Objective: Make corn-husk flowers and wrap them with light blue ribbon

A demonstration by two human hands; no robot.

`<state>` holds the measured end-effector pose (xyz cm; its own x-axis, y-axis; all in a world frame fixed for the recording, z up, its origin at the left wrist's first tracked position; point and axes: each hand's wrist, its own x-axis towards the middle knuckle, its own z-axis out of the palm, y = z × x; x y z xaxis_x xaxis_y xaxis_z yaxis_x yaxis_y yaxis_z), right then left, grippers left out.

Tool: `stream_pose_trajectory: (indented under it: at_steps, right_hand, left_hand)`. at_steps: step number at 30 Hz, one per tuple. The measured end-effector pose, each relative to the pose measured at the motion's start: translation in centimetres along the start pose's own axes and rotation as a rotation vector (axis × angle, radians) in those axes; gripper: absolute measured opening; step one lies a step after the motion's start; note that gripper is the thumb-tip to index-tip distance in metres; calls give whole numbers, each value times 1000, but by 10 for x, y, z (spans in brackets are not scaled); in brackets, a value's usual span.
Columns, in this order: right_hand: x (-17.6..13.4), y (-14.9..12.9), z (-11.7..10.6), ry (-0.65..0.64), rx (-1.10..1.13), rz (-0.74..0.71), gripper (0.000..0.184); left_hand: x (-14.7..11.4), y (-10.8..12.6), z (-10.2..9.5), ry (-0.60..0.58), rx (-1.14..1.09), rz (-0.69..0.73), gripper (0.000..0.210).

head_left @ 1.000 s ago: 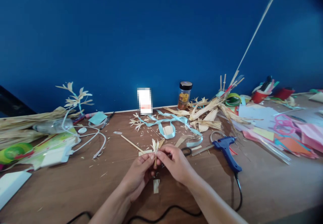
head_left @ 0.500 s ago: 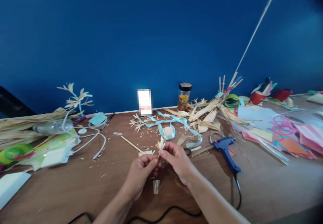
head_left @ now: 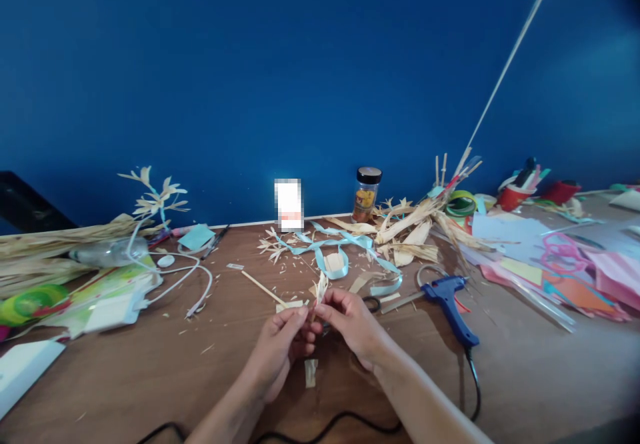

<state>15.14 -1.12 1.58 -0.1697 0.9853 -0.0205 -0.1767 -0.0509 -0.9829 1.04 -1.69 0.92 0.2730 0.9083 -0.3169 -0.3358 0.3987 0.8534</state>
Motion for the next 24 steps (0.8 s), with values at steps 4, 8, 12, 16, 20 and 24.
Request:
stream_pose_trajectory:
  at_steps: [4,8,12,16,20,24]
  right_hand:
    - [-1,-1,-1,-19,19,-8,16]
    - [-1,0,-1,-47,70,8,16]
    - [-2,-2,0,-68,112,36,19]
    - [-3,-4,1,-112,139,46,22]
    - [-3,-4,1,-120,111,43,23]
    - [-2,-1,1,-83,87,62,21]
  left_hand:
    - [3,1,-7,-77,-182,-178,14]
    - [3,1,-12,-75,-272,-265,12]
    - [1,1,-12,-98,-271,-296,12]
    - [1,2,-9,-123,-193,-264,10]
    - [-1,3,-4,-132,-57,-142,14]
    - [-2,2,1,-11,145,22,20]
